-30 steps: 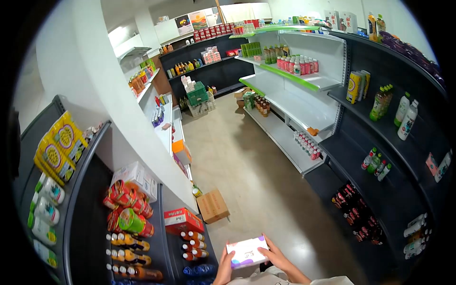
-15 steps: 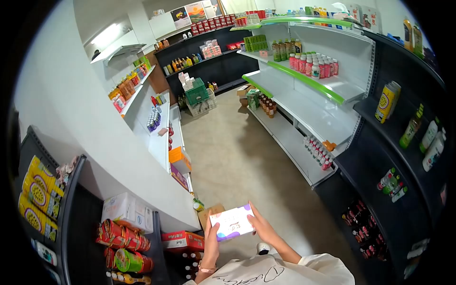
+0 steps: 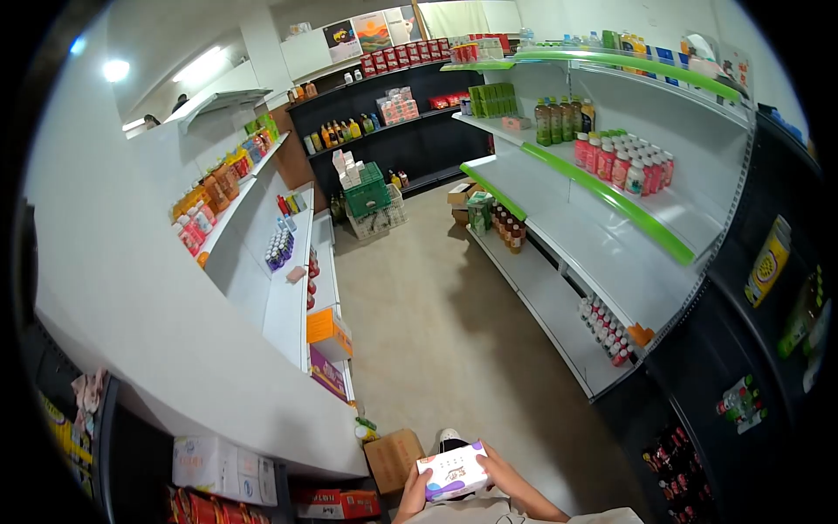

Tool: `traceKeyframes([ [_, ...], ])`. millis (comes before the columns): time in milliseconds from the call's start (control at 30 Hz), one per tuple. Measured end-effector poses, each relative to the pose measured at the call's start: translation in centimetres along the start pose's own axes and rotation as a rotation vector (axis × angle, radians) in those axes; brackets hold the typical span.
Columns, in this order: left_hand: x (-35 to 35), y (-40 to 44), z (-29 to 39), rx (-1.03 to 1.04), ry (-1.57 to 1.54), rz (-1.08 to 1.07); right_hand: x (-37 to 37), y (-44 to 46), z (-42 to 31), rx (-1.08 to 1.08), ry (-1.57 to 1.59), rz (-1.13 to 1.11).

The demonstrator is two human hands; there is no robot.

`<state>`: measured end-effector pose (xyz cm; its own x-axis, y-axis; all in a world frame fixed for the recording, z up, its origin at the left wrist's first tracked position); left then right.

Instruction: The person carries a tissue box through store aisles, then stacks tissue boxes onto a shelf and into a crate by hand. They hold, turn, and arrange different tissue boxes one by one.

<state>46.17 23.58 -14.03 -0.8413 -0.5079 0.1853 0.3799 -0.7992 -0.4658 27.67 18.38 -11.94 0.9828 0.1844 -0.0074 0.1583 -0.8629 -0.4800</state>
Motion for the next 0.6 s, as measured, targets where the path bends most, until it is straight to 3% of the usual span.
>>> traceKeyframes([
  [100, 1.7, 6.5, 5.4, 0.078, 0.028, 0.011, 1.9, 7.7, -3.5, -0.076, -0.009, 0.001],
  [200, 4.2, 11.9, 14.5, 0.057, -0.087, -0.046, 4.4, 13.0, -14.1, -0.162, 0.002, 0.015],
  [300, 5.6, 17.6, 23.3, 0.248, -0.018, -0.081, 7.0, 18.3, -21.3, -0.312, 0.059, 0.012],
  [400, 6.9, 22.5, 29.6, 0.314, 0.017, -0.057, 9.5, 23.9, -26.4, -0.4, 0.071, -0.003],
  [600, 7.4, 31.4, 30.8, 0.196, -0.013, 0.006, 11.1, 32.7, -28.1, -0.297, 0.023, 0.0],
])
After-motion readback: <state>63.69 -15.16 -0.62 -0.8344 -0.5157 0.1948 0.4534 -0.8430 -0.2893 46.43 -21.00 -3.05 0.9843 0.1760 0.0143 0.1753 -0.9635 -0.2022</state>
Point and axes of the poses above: each hand's wrist, its own y-axis towards the middle knuckle, its own x-axis out of the palm, z = x × y, the point moved 7 cm from there along y, towards the middle knuckle, and after that the axes turned 14 degrees about z, right-handed, at the moved point
